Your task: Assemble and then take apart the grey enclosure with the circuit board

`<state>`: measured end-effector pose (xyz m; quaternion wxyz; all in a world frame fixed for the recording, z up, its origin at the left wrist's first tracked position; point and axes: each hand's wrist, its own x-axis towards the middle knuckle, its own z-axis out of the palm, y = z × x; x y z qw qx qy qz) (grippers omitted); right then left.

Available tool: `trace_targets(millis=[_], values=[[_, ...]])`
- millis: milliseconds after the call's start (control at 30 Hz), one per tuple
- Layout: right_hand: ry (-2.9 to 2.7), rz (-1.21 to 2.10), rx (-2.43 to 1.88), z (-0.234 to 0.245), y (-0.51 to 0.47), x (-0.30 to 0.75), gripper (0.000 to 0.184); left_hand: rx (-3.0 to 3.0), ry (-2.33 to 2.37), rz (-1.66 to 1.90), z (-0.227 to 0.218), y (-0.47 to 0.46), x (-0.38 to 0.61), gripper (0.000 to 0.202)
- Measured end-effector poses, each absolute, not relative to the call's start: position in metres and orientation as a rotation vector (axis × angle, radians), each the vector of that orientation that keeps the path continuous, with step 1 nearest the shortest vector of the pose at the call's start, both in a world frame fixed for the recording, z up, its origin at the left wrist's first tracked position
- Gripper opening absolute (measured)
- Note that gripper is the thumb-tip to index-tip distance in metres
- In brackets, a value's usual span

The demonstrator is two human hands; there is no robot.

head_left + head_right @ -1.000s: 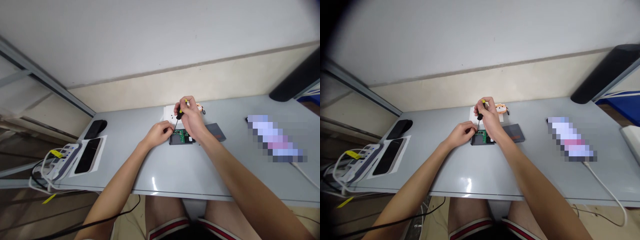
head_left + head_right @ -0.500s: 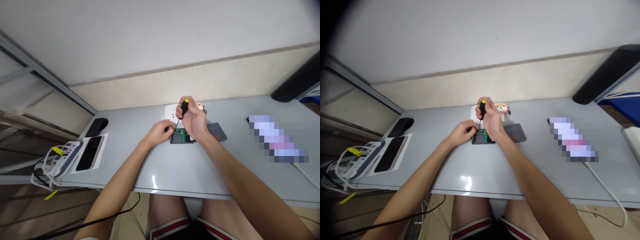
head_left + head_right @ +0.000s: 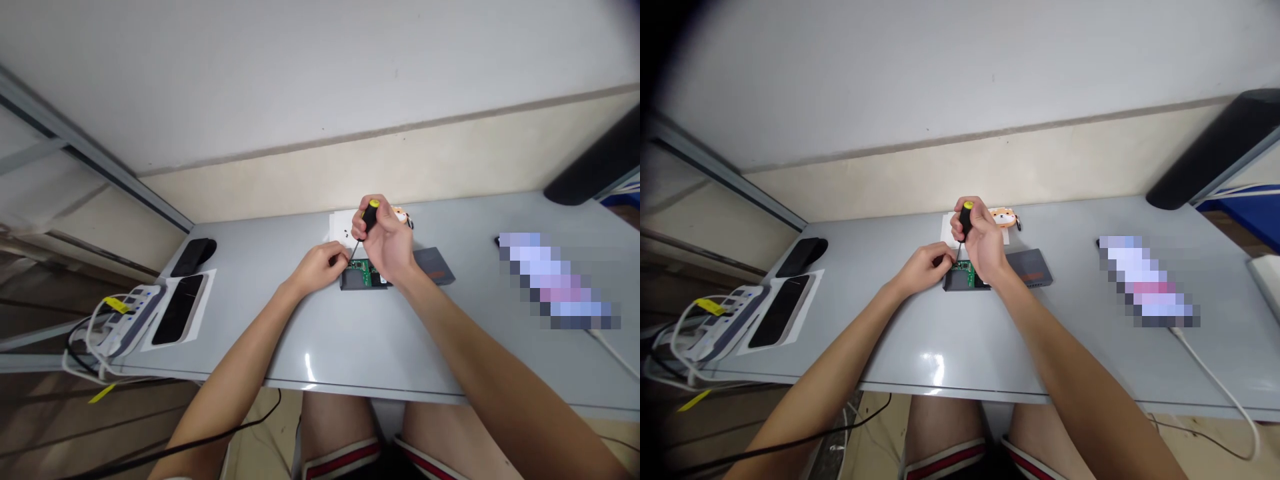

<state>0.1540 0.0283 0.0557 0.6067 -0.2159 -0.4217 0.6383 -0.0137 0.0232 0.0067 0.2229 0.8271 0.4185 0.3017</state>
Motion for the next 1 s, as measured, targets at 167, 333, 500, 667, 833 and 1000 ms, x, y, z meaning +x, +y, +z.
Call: trace_targets(millis=[167,333,500,667,833,1000], values=[[-0.98,1.463,-0.434,0.0503,0.0316,0.1554,0.03,2.275,1.137,0.849,0.0045,0.0243,-0.0149,0.022],[-1.0,1.441,-0.405,0.0488,0.0319,0.156,0.026,2.267,1.144,0.828,0.0054,0.0235,-0.0155,0.021],[-1.027,1.409,-0.447,0.0518,0.0289,0.1541,0.029,2.273,1.137,0.832,0.0067,0.0229,-0.0152,0.021],[-1.009,1.433,-0.438,0.0515,0.0284,0.153,0.027,2.283,1.153,0.816,0.0062,0.0232,-0.0156,0.021],[-1.013,1.447,-0.442,0.05,0.0307,0.1552,0.025,2.279,1.137,0.823,0.0061,0.023,-0.0161,0.022],[-1.031,1.421,-0.492,0.0521,0.0287,0.1539,0.029,2.275,1.175,0.808,0.0072,0.0223,-0.015,0.022]])
